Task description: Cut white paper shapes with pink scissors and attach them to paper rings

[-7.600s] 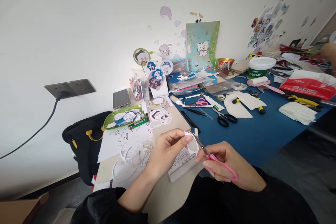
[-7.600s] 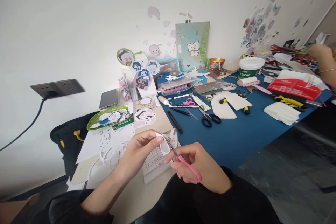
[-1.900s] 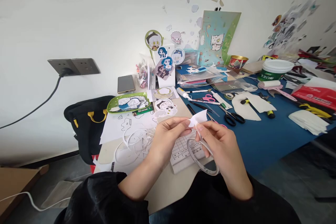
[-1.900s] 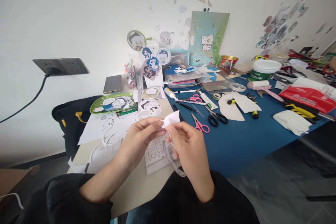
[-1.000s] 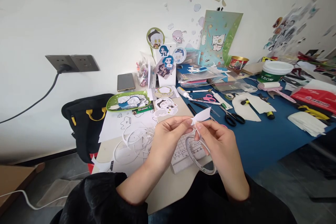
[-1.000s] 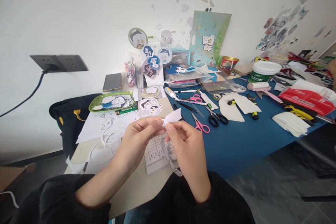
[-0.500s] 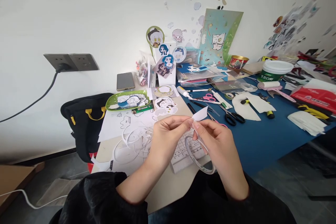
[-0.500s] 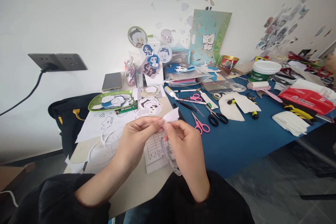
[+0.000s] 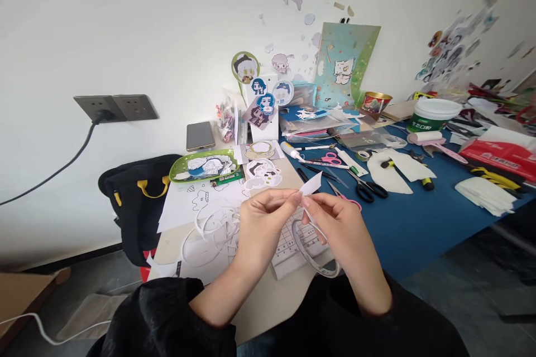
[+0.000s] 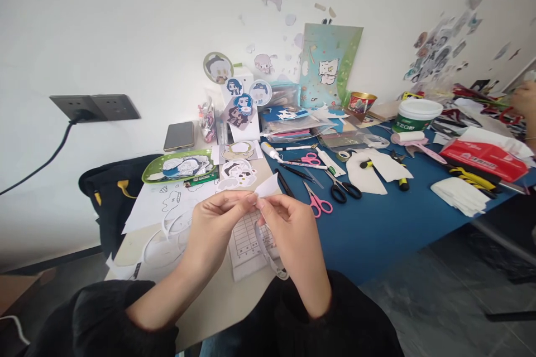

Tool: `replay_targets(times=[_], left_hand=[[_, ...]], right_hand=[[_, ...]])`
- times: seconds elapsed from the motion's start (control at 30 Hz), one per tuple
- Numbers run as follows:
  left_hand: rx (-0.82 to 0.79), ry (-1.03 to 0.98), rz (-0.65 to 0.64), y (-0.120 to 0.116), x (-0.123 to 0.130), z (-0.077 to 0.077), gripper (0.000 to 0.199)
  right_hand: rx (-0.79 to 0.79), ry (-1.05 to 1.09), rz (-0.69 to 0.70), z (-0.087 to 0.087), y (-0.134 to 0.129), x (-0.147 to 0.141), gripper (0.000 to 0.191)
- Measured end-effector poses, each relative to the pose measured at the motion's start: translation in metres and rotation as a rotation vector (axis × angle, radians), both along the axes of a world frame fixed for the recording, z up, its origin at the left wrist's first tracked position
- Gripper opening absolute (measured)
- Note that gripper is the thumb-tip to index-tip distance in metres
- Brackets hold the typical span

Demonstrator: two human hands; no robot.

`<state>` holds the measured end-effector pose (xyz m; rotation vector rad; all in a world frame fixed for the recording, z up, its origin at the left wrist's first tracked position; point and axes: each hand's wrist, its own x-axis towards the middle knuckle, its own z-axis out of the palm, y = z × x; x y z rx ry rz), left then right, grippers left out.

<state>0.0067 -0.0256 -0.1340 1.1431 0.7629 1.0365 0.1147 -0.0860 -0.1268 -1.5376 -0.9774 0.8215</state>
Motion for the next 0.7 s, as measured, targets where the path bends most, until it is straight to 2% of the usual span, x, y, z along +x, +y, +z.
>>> replay_targets(times=[0.13,0.23,0.3,0.37,0.43,0.53,0.7], left_hand=[[0.083,0.013,-0.007,-0.003,-0.002,0.002,0.004],[0.164,-0.032,-0.051,-0.002,-0.005,0.001,0.010],[0.197,-0.061,-0.099,0.000,-0.006,0.000,0.024],[0.166,-0.031,-0.233,0.002,-0.007,0.001,0.037],[0.076,0.040,-0.428,0.004,-0.007,0.003,0.036],[-0.057,0.089,-0.607,0.004,-0.008,0.005,0.024],[-0.149,0.039,-0.656,0.005,-0.006,0.003,0.015]], right_hand=[[0.092,-0.070,-0.015,-0.001,-0.006,0.000,0.024],[0.299,-0.390,-0.088,-0.007,-0.019,0.006,0.014],[0.499,-0.686,-0.111,-0.011,-0.028,0.015,0.012],[0.698,-0.957,-0.083,-0.015,-0.035,0.026,0.024],[0.834,-1.171,-0.044,-0.016,-0.038,0.036,0.031],[0.901,-1.344,0.021,-0.016,-0.037,0.046,0.030],[0.912,-1.348,0.019,-0.022,-0.030,0.049,0.030]])
